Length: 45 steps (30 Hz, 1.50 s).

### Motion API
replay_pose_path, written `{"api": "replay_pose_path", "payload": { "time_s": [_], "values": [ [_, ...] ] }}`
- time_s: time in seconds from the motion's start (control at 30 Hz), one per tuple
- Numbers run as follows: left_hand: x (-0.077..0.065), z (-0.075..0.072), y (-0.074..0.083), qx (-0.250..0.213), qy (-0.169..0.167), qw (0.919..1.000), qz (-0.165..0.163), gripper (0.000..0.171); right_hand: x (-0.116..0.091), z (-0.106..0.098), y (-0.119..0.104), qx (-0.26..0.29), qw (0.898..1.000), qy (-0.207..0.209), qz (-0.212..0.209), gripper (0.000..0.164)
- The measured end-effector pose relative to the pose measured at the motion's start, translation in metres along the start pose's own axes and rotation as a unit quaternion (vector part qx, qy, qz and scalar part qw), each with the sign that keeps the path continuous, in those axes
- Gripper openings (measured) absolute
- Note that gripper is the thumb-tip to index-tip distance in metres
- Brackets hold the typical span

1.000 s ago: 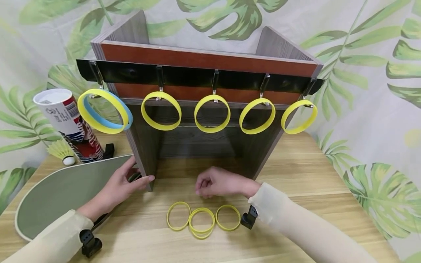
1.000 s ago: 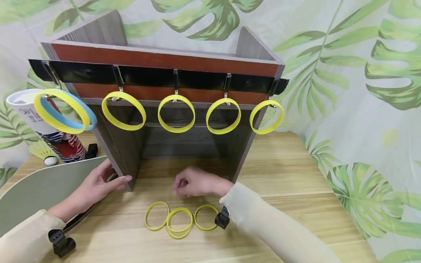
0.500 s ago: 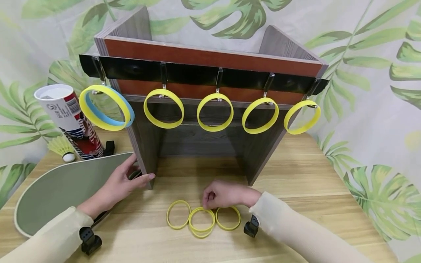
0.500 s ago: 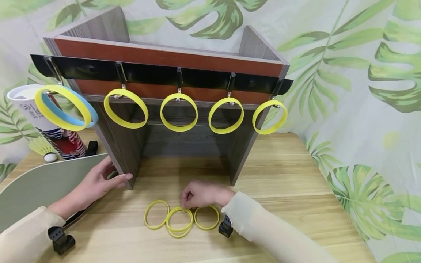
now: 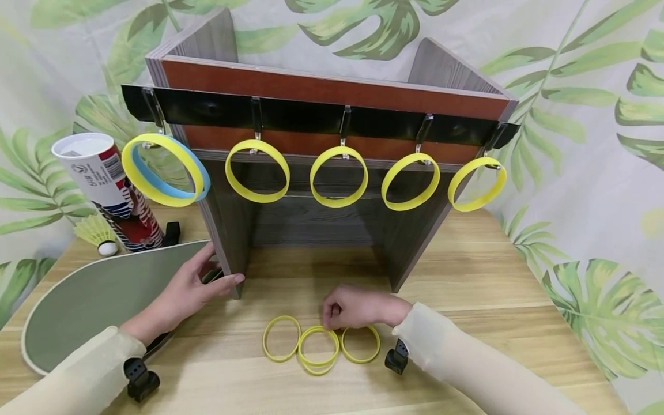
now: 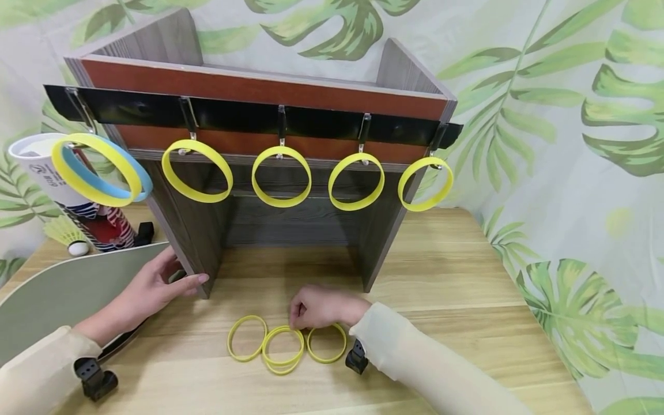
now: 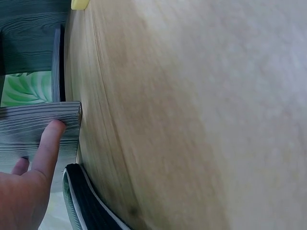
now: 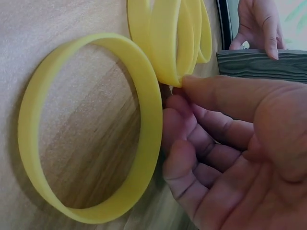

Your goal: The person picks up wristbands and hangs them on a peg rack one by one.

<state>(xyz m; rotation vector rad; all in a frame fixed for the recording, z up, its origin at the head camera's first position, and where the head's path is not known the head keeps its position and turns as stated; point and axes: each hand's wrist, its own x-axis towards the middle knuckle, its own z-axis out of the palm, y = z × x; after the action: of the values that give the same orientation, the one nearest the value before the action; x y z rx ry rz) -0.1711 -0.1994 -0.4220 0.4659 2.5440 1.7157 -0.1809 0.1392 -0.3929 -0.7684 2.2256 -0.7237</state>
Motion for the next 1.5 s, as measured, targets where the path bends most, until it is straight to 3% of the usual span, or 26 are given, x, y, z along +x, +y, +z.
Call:
{"api": "replay_pose_path", "payload": {
  "time_s": [0.23,0.47,0.67,0.87,1.03,1.27,1.5],
  "values": [
    [0.000,-0.001,0.002,-0.001,-0.003,1.0000,-0.001,0.078,-0.001,-0.003,0.002,0.003,0.999,0.028,-0.030,0.012],
    [0.000,-0.001,0.003,0.004,-0.004,1.0000,-0.006,0.080,-0.004,-0.010,0.002,0.033,0.998,0.045,-0.015,0.009],
    [0.001,-0.002,0.003,0.005,-0.004,1.0000,-0.007,0.080,-0.007,-0.012,0.006,0.108,0.994,0.026,-0.011,0.009],
    [0.000,-0.002,0.002,0.004,-0.006,0.9999,-0.010,0.080,-0.010,-0.012,0.010,0.215,0.977,0.008,-0.004,0.019],
    [0.000,-0.002,0.001,0.004,-0.006,0.9999,-0.010,0.080,-0.014,-0.013,0.008,0.243,0.970,-0.006,-0.008,0.024],
    [-0.001,0.000,-0.001,-0.007,-0.002,1.0000,-0.005,0.079,-0.017,-0.016,-0.003,0.247,0.966,-0.012,-0.071,0.028],
    [0.000,0.001,-0.001,-0.005,0.000,1.0000,0.000,0.078,-0.025,-0.015,-0.036,0.277,0.949,0.041,-0.149,0.026]
  ]
}}
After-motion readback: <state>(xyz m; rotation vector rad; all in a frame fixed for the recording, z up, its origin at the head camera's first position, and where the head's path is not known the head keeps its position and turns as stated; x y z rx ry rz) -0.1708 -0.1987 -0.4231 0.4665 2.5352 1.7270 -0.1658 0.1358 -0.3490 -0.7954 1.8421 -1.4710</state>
